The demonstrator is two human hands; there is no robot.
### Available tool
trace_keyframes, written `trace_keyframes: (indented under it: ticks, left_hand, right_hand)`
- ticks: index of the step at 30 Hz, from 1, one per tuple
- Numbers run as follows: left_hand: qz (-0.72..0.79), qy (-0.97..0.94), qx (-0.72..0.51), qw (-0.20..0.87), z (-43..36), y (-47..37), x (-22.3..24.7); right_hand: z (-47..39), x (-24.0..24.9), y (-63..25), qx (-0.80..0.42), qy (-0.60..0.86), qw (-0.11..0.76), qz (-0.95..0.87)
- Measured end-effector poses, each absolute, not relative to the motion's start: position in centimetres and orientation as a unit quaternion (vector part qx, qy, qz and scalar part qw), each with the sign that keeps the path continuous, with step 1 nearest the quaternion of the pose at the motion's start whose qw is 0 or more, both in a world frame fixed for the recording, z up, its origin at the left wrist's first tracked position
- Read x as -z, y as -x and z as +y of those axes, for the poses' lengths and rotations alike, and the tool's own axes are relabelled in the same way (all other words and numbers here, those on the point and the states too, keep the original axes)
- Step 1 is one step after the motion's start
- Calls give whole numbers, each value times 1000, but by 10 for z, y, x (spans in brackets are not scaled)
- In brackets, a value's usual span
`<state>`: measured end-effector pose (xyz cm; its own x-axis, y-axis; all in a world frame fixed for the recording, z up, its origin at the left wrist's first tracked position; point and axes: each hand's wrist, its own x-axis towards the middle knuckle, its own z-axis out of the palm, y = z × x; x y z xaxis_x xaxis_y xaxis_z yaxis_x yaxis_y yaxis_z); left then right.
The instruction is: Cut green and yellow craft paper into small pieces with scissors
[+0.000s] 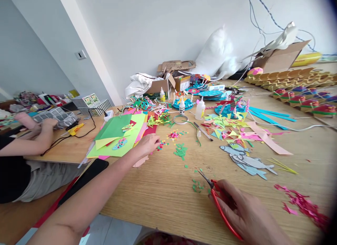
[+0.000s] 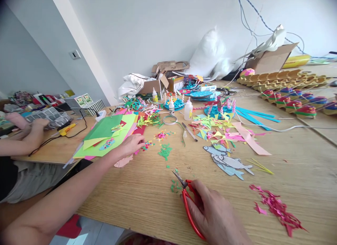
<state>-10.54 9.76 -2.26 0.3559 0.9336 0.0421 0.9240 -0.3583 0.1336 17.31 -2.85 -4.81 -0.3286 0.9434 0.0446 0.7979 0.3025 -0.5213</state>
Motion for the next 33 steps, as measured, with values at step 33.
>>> trace_keyframes:
  ticks: [33]
  left_hand:
    - [415, -909, -17, -16, 69, 39, 48]
  right_hand:
    - [-30, 58, -170, -116, 545, 247, -793]
